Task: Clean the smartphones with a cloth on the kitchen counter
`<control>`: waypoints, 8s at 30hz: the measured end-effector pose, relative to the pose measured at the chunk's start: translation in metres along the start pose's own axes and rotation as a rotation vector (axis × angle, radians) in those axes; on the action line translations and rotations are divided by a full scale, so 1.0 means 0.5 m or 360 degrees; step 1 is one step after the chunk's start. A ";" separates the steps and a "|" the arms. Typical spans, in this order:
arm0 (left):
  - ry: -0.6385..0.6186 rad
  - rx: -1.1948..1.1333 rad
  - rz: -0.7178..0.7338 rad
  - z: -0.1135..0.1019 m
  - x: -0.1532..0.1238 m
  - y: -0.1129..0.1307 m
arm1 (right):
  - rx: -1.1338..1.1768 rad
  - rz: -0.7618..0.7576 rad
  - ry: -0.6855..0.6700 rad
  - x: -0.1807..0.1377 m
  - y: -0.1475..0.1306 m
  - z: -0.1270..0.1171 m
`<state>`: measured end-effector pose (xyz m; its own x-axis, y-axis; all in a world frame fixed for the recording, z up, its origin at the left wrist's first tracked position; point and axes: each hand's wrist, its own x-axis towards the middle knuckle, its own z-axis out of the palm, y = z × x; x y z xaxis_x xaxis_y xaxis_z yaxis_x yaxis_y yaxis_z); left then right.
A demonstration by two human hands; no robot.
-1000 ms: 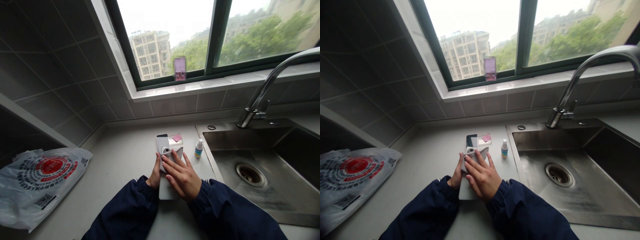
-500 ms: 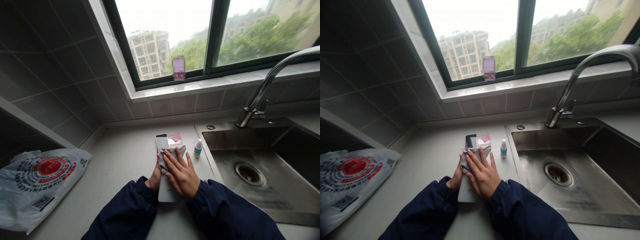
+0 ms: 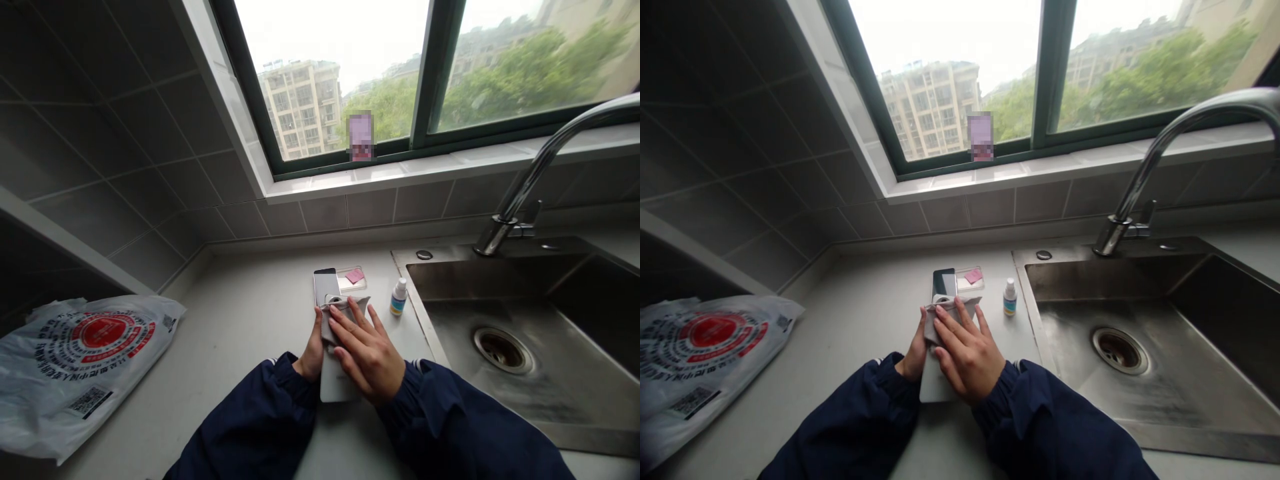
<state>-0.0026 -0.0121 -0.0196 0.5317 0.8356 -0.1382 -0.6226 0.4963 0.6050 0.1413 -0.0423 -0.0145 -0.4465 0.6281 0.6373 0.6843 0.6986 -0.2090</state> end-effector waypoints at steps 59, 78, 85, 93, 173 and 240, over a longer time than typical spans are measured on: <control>-0.0106 0.0059 0.0045 -0.001 0.004 -0.004 | -0.0043 0.0243 0.0012 -0.007 0.008 0.021; -0.0235 -0.0002 -0.0012 -0.006 0.003 0.000 | 0.0037 0.0227 -0.0048 -0.012 0.011 0.028; -0.0220 0.0085 -0.0158 -0.008 -0.008 -0.002 | 0.0063 0.0284 0.0065 -0.009 0.012 0.027; -0.0197 -0.0023 -0.0072 -0.008 0.002 0.000 | 0.0132 0.0202 0.0018 -0.012 0.010 0.027; 0.0035 -0.0119 -0.0057 -0.004 0.004 0.011 | 0.0076 0.0062 -0.0026 -0.004 -0.005 0.004; -0.0128 -0.0062 -0.0003 0.013 -0.013 0.007 | -0.0017 0.0150 -0.0071 -0.003 -0.017 0.006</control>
<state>-0.0046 -0.0172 -0.0112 0.5761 0.8139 -0.0749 -0.6427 0.5077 0.5738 0.1343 -0.0479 -0.0158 -0.4050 0.7055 0.5815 0.7303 0.6323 -0.2584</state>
